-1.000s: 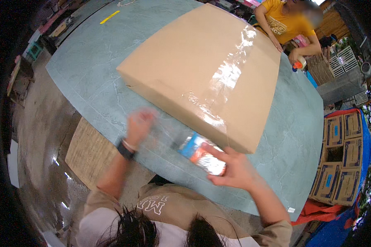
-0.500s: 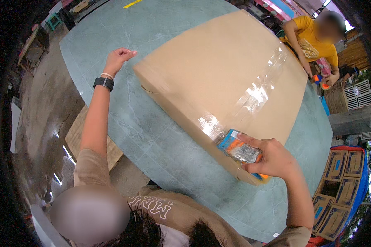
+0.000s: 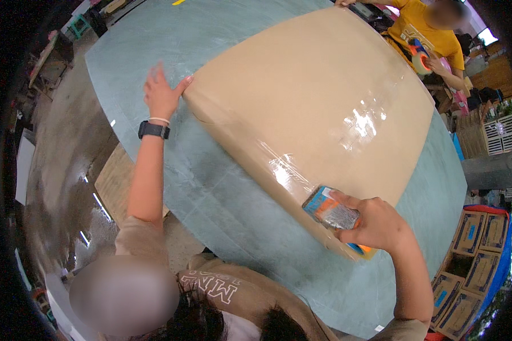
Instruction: The person folds brown paper around a rectangular object on a table, secures the seams with clear packing tape, and folds the ends to form a sealed package. The person then applies a yellow shipping label to the finished package.
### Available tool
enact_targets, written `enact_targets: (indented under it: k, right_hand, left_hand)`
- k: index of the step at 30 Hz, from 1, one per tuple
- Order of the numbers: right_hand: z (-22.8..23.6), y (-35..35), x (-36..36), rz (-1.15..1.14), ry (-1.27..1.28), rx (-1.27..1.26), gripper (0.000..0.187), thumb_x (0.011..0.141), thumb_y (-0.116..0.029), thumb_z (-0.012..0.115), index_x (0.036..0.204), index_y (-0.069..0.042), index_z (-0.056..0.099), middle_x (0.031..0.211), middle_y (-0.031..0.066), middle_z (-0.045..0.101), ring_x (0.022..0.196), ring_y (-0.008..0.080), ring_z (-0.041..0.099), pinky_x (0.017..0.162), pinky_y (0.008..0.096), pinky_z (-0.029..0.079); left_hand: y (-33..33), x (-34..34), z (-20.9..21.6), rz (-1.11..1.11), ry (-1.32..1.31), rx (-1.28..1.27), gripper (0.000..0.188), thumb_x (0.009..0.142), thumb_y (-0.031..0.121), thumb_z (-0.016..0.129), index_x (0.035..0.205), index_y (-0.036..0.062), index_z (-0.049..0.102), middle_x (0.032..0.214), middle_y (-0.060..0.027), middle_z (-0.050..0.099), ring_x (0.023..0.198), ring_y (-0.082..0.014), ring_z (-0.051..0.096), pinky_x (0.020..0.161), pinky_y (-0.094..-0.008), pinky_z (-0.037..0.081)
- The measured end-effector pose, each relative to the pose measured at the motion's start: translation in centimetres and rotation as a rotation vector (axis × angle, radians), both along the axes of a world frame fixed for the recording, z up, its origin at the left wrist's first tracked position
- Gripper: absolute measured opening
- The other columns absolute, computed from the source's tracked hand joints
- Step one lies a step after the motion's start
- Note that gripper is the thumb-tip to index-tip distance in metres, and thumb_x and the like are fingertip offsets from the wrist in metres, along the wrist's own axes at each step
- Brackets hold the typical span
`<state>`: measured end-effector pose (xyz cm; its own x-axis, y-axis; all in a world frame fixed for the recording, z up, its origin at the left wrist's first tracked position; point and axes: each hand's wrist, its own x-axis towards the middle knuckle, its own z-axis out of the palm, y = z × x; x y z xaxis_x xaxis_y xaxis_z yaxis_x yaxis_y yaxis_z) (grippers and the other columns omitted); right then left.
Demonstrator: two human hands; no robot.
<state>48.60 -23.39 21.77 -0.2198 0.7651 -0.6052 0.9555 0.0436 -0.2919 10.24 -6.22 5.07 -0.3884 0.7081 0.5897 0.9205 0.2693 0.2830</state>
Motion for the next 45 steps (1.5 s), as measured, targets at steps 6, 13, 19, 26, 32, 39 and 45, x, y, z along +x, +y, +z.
enact_targets:
  k: [6, 13, 19, 26, 32, 39, 45]
  right_hand:
    - [-0.8, -0.3, 0.7, 0.037, 0.051, 0.073, 0.066, 0.054, -0.031, 0.067, 0.116, -0.011, 0.055, 0.072, 0.0189, 0.062, 0.069, 0.0294, 0.062, 0.071, 0.0328, 0.048]
    - [-1.6, -0.7, 1.5, 0.085, 0.122, 0.134, 0.067, 0.054, -0.03, 0.066, 0.117, -0.011, 0.054, 0.082, 0.0186, 0.063, 0.075, 0.0294, 0.062, 0.072, 0.0318, 0.048]
    - [-1.4, -0.6, 0.8, 0.083, 0.104, 0.107, 0.067, 0.055, -0.029, 0.065, 0.118, -0.012, 0.053, 0.073, 0.0179, 0.062, 0.068, 0.0285, 0.061, 0.068, 0.0321, 0.048]
    - [-0.9, -0.7, 1.0, 0.128, 0.047, 0.114, 0.064, 0.057, -0.033, 0.063, 0.118, -0.013, 0.054, 0.062, 0.0159, 0.058, 0.059, 0.0272, 0.059, 0.063, 0.0321, 0.047]
    - [-1.4, -0.4, 1.8, 0.186, 0.05, 0.087, 0.068, 0.059, -0.039, 0.062, 0.12, -0.01, 0.052, 0.074, 0.0168, 0.062, 0.066, 0.0259, 0.059, 0.067, 0.032, 0.047]
    - [-1.6, 0.7, 1.5, 0.259, -0.068, -0.015, 0.069, 0.058, -0.043, 0.062, 0.12, -0.012, 0.052, 0.087, 0.0172, 0.064, 0.076, 0.0268, 0.062, 0.072, 0.0305, 0.048]
    - [-1.4, -4.0, 7.8, 0.408, -0.043, -0.032, 0.069, 0.058, -0.041, 0.062, 0.121, -0.013, 0.051, 0.09, 0.0183, 0.063, 0.077, 0.026, 0.062, 0.072, 0.0307, 0.048]
  left_hand:
    - [-5.9, 10.0, -0.9, -0.601, 0.145, 0.087, 0.054, 0.078, 0.04, 0.053, 0.12, 0.0082, 0.043, 0.128, -0.0163, 0.037, 0.118, -0.0334, 0.035, 0.096, -0.0508, 0.028]
    - [-10.3, 12.9, -0.7, -1.131, -0.233, -0.29, 0.045, 0.079, 0.033, 0.051, 0.116, 0.0072, 0.05, 0.122, -0.0111, 0.048, 0.118, -0.0251, 0.04, 0.1, -0.0433, 0.025]
    - [-4.2, 4.4, -1.2, -0.692, 0.009, -0.103, 0.039, 0.088, 0.027, 0.04, 0.125, 0.0134, 0.045, 0.132, -0.0058, 0.041, 0.123, -0.0236, 0.035, 0.101, -0.0448, 0.022]
    - [-0.4, 5.0, -2.7, -0.373, 0.047, -0.038, 0.047, 0.084, 0.029, 0.041, 0.123, 0.0028, 0.042, 0.127, -0.0158, 0.044, 0.119, -0.0275, 0.039, 0.098, -0.0442, 0.028]
    - [2.1, 3.4, 1.1, -0.2, -0.269, -0.538, 0.051, 0.084, 0.042, 0.038, 0.11, 0.0021, 0.056, 0.111, -0.0237, 0.053, 0.106, -0.0386, 0.049, 0.091, -0.0424, 0.037]
    - [-5.7, 11.6, 0.4, -0.132, 0.259, -0.232, 0.065, 0.081, 0.052, 0.042, 0.13, 0.0087, 0.037, 0.14, -0.0157, 0.024, 0.129, -0.0357, 0.02, 0.097, -0.0593, 0.019]
    - [-17.7, 23.8, -1.1, -0.661, 0.146, -0.216, 0.058, 0.084, 0.043, 0.043, 0.129, 0.0059, 0.037, 0.137, -0.0149, 0.031, 0.128, -0.0314, 0.023, 0.101, -0.0527, 0.018]
